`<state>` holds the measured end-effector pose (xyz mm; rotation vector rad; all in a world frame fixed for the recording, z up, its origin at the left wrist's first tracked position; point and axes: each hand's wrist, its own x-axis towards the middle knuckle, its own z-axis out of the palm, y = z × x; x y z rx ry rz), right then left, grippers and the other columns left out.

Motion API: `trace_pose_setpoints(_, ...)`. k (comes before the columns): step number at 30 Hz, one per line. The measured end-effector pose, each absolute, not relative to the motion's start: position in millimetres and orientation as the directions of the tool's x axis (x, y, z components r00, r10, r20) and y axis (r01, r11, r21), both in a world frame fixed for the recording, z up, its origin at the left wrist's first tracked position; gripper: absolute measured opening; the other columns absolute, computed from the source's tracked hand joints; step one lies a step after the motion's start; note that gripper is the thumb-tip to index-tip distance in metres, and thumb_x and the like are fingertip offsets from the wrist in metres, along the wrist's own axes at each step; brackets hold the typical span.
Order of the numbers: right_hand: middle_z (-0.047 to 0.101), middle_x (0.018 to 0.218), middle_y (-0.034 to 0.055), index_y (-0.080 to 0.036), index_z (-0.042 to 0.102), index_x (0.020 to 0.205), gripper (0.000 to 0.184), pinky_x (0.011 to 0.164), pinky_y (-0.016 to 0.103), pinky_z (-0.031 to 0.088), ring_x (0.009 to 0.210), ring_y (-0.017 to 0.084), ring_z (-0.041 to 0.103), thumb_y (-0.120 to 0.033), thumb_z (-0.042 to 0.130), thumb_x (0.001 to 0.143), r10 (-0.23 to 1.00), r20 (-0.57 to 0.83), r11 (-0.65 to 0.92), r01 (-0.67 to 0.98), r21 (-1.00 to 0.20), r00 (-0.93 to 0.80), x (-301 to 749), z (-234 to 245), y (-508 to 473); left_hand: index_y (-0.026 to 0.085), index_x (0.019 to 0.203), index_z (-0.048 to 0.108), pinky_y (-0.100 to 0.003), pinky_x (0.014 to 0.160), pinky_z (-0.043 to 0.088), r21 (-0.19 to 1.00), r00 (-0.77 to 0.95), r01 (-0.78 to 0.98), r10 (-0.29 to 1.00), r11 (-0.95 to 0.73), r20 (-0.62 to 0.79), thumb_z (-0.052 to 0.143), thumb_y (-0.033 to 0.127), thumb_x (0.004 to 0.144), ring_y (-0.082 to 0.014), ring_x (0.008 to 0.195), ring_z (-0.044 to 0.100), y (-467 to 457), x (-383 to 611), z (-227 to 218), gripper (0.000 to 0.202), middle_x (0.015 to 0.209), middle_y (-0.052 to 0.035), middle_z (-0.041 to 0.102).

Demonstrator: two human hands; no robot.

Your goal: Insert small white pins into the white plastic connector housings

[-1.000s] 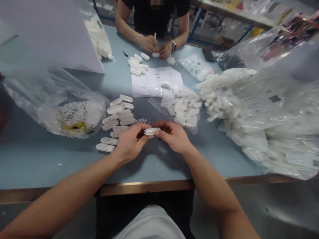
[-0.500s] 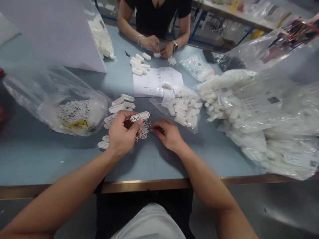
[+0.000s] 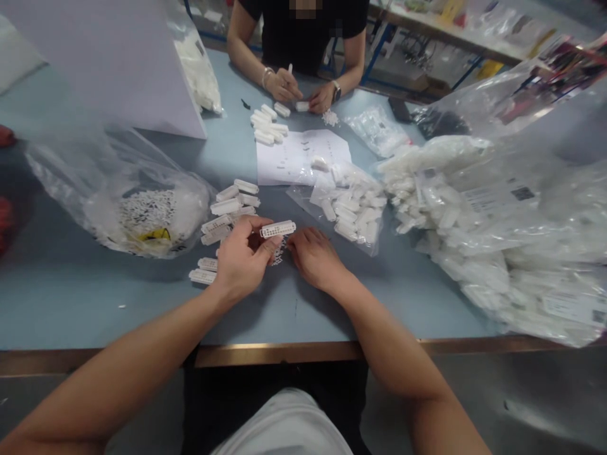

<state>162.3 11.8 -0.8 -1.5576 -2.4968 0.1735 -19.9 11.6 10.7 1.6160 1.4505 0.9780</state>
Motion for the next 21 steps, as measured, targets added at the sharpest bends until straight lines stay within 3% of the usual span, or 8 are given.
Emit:
trace_pose_setpoints(3, 0.070, 0.097, 0.0124, -0.014, 0.067, 0.101, 0.018, 0.082, 0.037, 0.044, 0.094, 0.026, 0.060, -0.018, 0.050, 0.102, 0.893, 0.112, 0.451, 0.869, -0.203, -0.437, 163.9, -3.4, 12.3, 0.022, 0.110, 0.057, -0.030, 0.059, 0.050, 0.941, 0.047, 0.336, 0.999, -0.034, 0.019, 0.065, 0.042, 0.087, -0.0153, 0.056, 0.063, 11.7, -18.6, 11.8, 0.031, 0.067, 0.0042, 0.064)
trace_pose_setpoints(10, 0.070, 0.100, 0.0102, -0.019, 0.072, 0.101, 0.014, 0.085, 0.037, 0.046, 0.097, 0.025, 0.060, -0.022, 0.058, 0.100, 0.883, 0.136, 0.469, 0.849, -0.244, -0.449, 168.8, -6.1, 14.9, 0.022, 0.110, 0.059, -0.032, 0.062, 0.052, 0.930, 0.047, 0.368, 0.999, -0.024, 0.007, 0.065, 0.046, 0.087, -0.0163, 0.059, 0.064, 11.9, -18.0, 12.7, 0.033, 0.070, 0.0027, 0.066)
trace_pose_setpoints(16, 0.071, 0.097, 0.0127, -0.015, 0.071, 0.097, 0.022, 0.085, 0.040, 0.047, 0.097, 0.027, 0.062, -0.020, 0.051, 0.102, 0.882, 0.080, 0.471, 0.873, -0.130, -0.464, 162.5, -2.1, 14.6, 0.022, 0.109, 0.058, -0.031, 0.057, 0.052, 0.953, 0.058, 0.304, 0.998, -0.013, -0.005, 0.066, 0.043, 0.086, -0.0153, 0.056, 0.062, 11.0, -16.5, 12.7, 0.032, 0.072, 0.0024, 0.067)
trace_pose_setpoints(21, 0.071, 0.095, 0.0154, -0.013, 0.070, 0.094, 0.016, 0.084, 0.042, 0.047, 0.095, 0.030, 0.062, -0.017, 0.054, 0.096, 0.889, 0.079, 0.458, 0.884, -0.096, -0.452, 163.7, -0.8, 14.3, 0.021, 0.108, 0.059, -0.029, 0.055, 0.051, 0.947, 0.056, 0.321, 0.998, -0.013, -0.006, 0.067, 0.042, 0.086, -0.0139, 0.056, 0.062, 10.9, -15.4, 14.4, 0.032, 0.074, 0.0027, 0.067)
